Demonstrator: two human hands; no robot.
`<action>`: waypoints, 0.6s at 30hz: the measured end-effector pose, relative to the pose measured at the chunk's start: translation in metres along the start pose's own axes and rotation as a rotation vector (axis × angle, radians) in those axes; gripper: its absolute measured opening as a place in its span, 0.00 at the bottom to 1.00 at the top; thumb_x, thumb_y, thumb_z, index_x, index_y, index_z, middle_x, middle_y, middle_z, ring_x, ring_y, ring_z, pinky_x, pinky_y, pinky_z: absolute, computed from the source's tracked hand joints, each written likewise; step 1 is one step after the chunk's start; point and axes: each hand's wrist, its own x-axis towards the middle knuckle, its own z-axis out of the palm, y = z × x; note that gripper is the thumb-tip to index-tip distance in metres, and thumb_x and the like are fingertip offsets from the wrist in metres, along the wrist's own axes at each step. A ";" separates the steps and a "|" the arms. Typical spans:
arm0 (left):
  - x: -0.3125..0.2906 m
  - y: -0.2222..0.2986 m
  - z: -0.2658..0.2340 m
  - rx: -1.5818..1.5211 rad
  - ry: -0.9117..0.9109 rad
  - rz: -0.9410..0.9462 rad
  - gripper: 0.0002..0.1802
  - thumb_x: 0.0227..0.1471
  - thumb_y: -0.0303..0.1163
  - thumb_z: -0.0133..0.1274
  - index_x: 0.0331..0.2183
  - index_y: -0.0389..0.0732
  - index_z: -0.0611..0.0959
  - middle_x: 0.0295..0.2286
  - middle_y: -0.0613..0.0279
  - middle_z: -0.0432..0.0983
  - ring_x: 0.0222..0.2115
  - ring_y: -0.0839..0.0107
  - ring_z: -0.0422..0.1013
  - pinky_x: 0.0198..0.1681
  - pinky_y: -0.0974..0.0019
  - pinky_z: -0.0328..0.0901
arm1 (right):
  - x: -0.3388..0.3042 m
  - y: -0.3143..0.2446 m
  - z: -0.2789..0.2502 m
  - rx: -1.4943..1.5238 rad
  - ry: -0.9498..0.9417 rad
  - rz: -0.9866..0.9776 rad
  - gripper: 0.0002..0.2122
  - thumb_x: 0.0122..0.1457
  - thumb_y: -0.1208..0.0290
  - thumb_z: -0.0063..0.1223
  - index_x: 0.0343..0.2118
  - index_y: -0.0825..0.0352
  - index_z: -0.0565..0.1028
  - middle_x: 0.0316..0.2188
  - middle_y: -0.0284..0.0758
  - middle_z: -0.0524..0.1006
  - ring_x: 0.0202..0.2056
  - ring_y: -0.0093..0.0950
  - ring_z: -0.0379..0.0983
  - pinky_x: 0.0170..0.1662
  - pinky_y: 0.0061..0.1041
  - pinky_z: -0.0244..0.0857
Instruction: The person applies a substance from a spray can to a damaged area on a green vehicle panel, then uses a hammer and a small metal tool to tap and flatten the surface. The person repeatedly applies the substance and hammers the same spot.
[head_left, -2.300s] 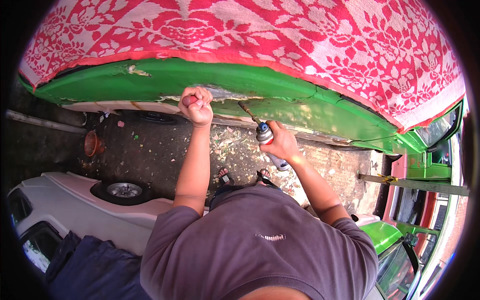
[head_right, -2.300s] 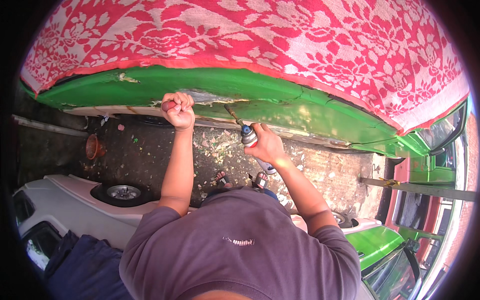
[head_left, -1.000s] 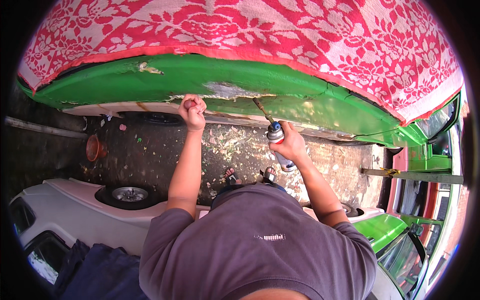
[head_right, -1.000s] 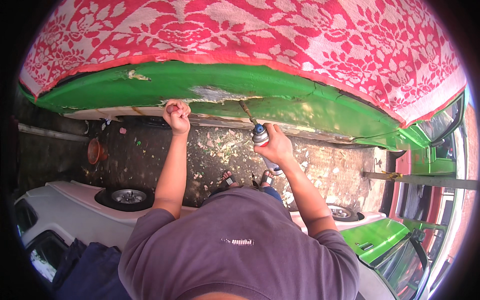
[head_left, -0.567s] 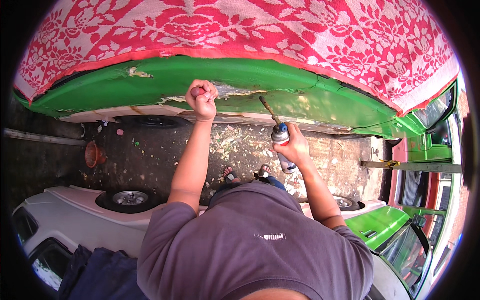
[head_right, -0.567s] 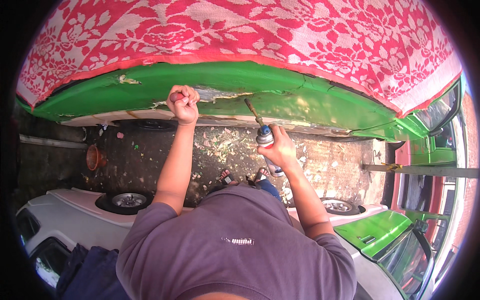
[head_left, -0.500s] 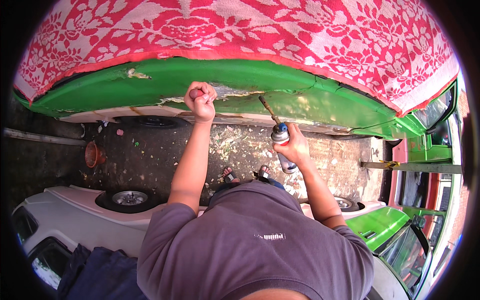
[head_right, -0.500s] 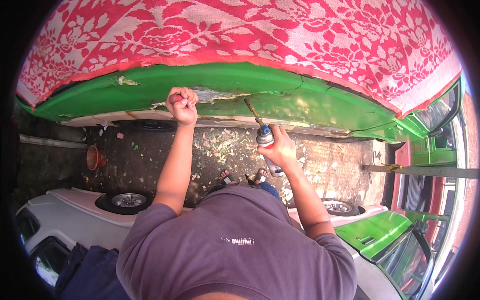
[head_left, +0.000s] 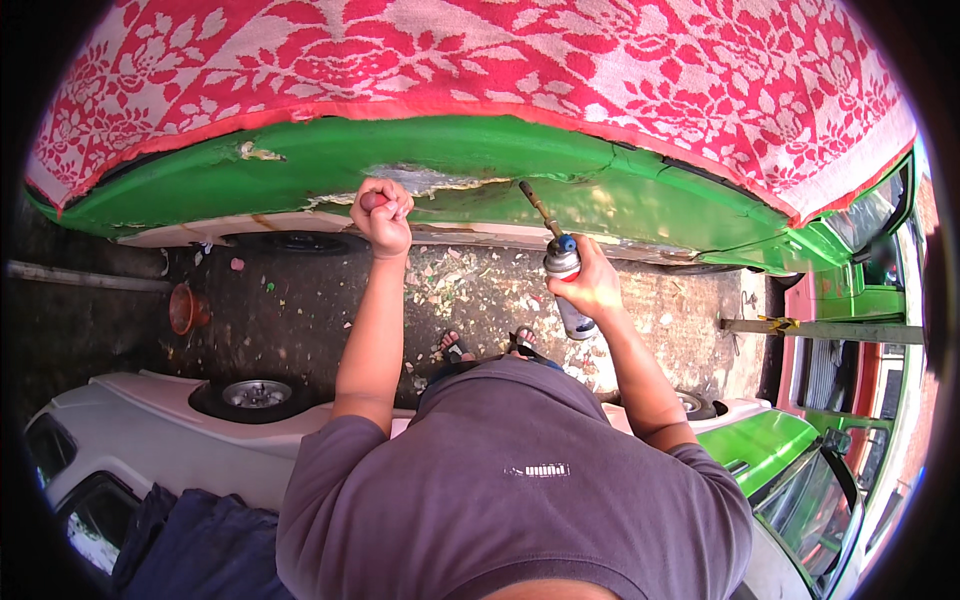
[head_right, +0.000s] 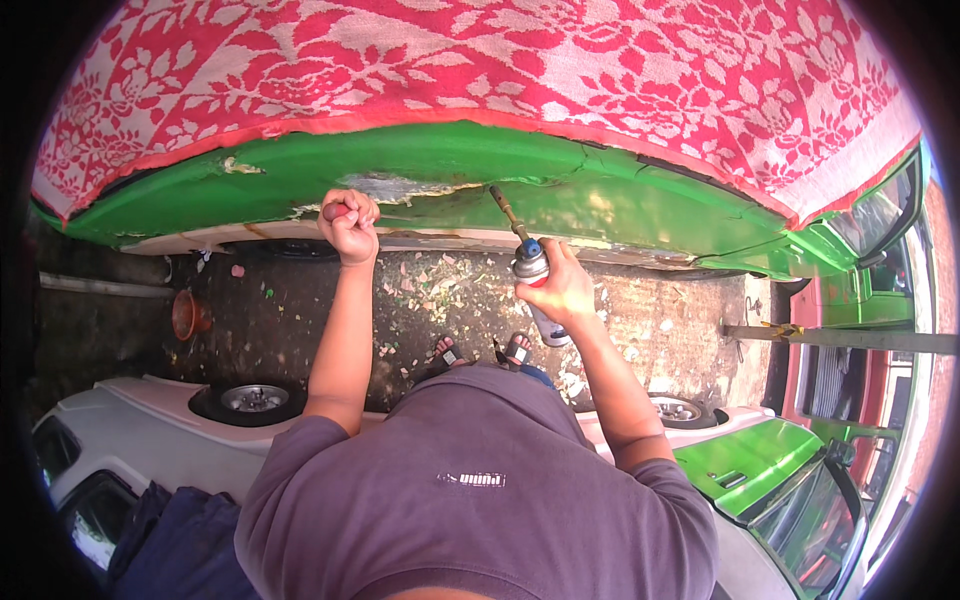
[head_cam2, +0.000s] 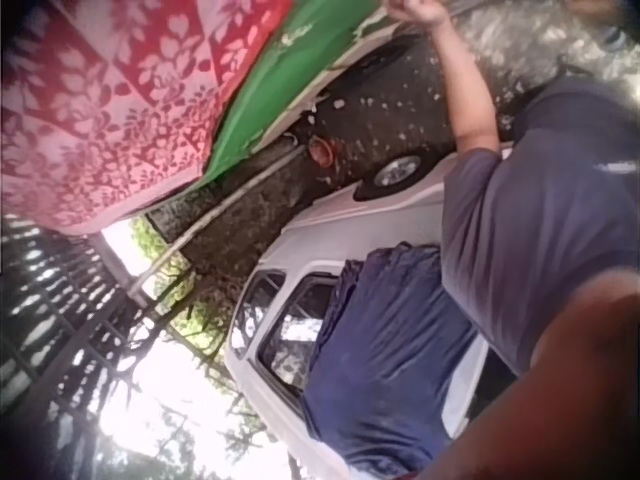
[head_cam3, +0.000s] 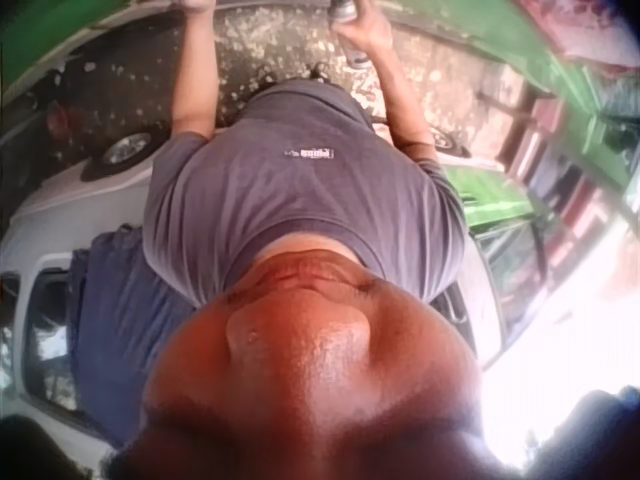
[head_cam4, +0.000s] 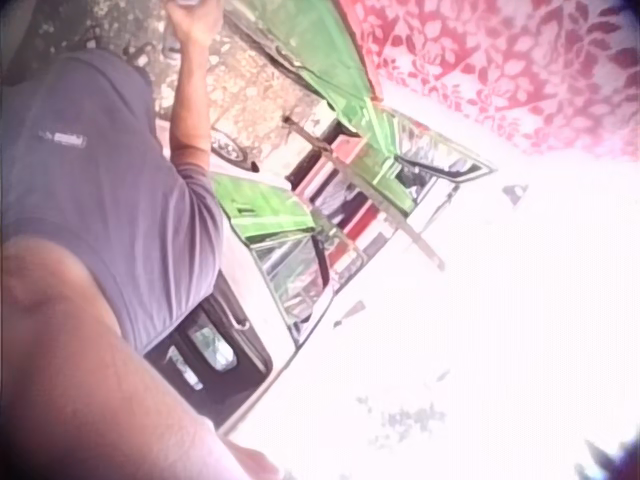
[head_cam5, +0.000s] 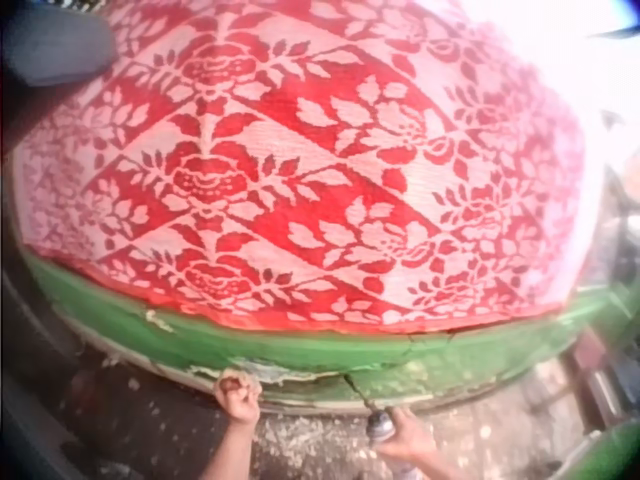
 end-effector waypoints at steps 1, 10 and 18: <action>-0.001 -0.001 0.000 -0.001 -0.008 -0.003 0.05 0.38 0.24 0.43 0.23 0.36 0.66 0.15 0.64 0.58 0.14 0.78 0.53 0.18 0.72 0.50 | -0.001 0.001 0.000 -0.004 0.005 0.001 0.33 0.35 0.58 0.60 0.49 0.63 0.68 0.43 0.41 0.73 0.44 0.44 0.72 0.46 0.38 0.66; -0.009 -0.006 -0.004 0.035 0.008 -0.022 0.05 0.39 0.26 0.43 0.25 0.37 0.67 0.16 0.64 0.59 0.14 0.77 0.53 0.18 0.71 0.51 | -0.014 0.009 -0.001 -0.008 0.065 0.049 0.34 0.36 0.58 0.61 0.51 0.63 0.68 0.46 0.43 0.72 0.47 0.43 0.71 0.49 0.37 0.66; -0.018 -0.007 -0.021 0.145 0.071 0.030 0.06 0.39 0.26 0.41 0.26 0.38 0.68 0.16 0.63 0.59 0.15 0.75 0.54 0.18 0.70 0.52 | -0.015 0.015 -0.004 -0.014 0.064 -0.010 0.34 0.36 0.57 0.62 0.51 0.60 0.68 0.44 0.40 0.72 0.45 0.42 0.72 0.47 0.39 0.67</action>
